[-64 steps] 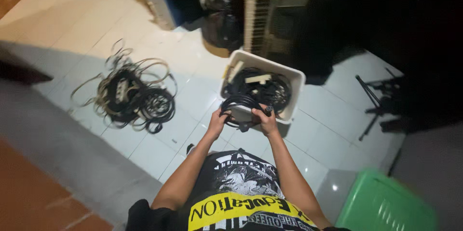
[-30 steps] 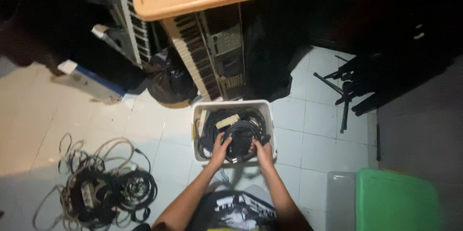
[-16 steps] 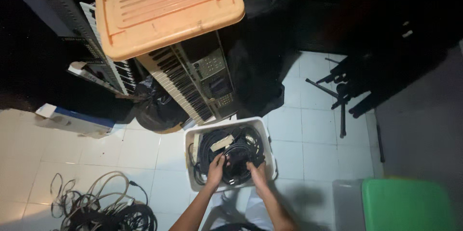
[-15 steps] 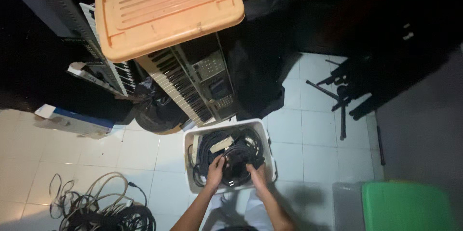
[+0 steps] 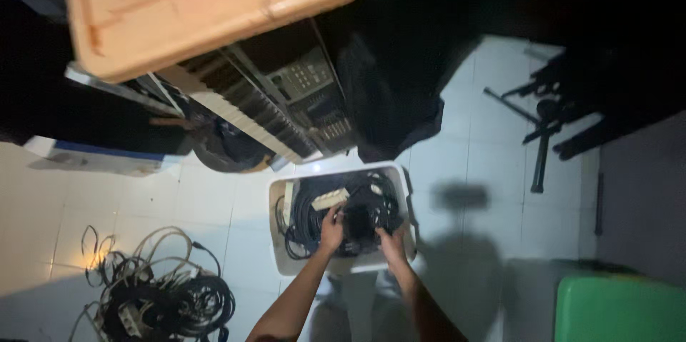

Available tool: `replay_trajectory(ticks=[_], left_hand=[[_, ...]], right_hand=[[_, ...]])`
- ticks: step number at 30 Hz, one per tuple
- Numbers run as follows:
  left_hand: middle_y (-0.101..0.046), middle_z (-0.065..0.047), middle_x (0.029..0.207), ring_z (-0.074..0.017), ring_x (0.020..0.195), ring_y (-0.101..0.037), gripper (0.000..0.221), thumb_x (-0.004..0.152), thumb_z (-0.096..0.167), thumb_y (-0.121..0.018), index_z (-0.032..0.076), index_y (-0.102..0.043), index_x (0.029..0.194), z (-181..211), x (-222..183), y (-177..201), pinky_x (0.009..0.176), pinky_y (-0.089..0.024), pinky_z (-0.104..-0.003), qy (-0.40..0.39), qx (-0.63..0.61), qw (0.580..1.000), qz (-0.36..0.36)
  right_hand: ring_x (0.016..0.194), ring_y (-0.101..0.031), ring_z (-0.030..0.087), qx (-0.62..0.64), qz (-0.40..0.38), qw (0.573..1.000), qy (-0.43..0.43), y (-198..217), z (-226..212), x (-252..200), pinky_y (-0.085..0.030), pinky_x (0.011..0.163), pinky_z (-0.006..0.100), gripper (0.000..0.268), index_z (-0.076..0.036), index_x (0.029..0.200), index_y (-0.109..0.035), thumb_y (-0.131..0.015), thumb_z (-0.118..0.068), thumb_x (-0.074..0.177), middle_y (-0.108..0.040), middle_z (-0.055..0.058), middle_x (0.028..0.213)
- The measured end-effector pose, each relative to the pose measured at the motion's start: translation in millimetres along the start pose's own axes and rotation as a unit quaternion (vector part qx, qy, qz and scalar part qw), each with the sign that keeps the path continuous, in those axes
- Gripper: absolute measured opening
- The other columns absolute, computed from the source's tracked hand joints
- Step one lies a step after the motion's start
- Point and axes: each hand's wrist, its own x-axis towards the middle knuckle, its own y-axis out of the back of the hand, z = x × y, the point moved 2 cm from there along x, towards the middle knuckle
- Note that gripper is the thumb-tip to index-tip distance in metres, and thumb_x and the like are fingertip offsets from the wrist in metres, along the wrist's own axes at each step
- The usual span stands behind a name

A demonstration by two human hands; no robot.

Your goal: The person sorts and coils various electrical cables and power strips by hand, moving them between a pile on the floor and a white plastic bin. They pick up tangled cables, untangle them, and place them inside the bin.

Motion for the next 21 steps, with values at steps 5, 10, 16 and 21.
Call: replay_trajectory(ticks=[5, 10, 16, 21], left_hand=[[-0.067, -0.019, 0.135, -0.0299, 0.126, -0.062, 0.036, 0.106, 0.009, -0.044, 0.003, -0.058, 0.138, -48.0, 24.8, -16.6, 0.108, -0.044, -0.035, -0.034, 0.055, 0.998, -0.004], [-0.067, -0.019, 0.135, -0.0318, 0.128, -0.062, 0.035, 0.106, 0.010, -0.045, 0.004, -0.059, 0.138, -97.4, 48.5, -36.4, 0.110, -0.045, -0.037, -0.016, 0.094, 0.995, -0.002], [-0.056, -0.020, 0.147, -0.0354, 0.140, -0.050, 0.047, 0.095, 0.014, -0.065, 0.005, -0.057, 0.141, -135.4, 78.6, -39.8, 0.120, -0.036, -0.041, -0.036, 0.180, 0.982, -0.041], [-0.028, -0.019, 0.164, -0.0400, 0.153, -0.026, 0.085, 0.081, 0.017, -0.080, 0.009, -0.039, 0.155, -127.3, 86.4, -56.8, 0.124, -0.030, -0.047, -0.053, 0.363, 0.917, -0.157]], right_hand=[[0.121, -0.063, 0.032, 0.051, -0.008, 0.998, -0.026, 2.7, 24.7, 47.7, -0.057, 0.091, 0.050, 0.083, -0.010, 0.156, -0.030, -0.071, -0.022, 0.085, -0.059, 0.015, 0.142], [0.124, -0.059, 0.032, 0.028, 0.018, 0.996, -0.083, 5.0, 53.6, 97.7, -0.056, 0.094, 0.045, 0.097, -0.018, 0.162, -0.010, -0.069, -0.021, 0.085, -0.050, 0.014, 0.148], [0.131, -0.055, 0.033, -0.074, -0.005, 0.996, -0.044, 3.8, 103.9, 161.8, -0.047, 0.107, 0.045, 0.082, -0.004, 0.156, -0.036, -0.074, -0.028, 0.087, -0.054, 0.017, 0.149], [0.143, -0.041, 0.036, -0.214, -0.006, 0.971, 0.111, -9.2, 124.9, 190.6, -0.035, 0.117, 0.043, 0.090, -0.005, 0.157, -0.029, -0.075, -0.027, 0.082, -0.041, 0.020, 0.156]])
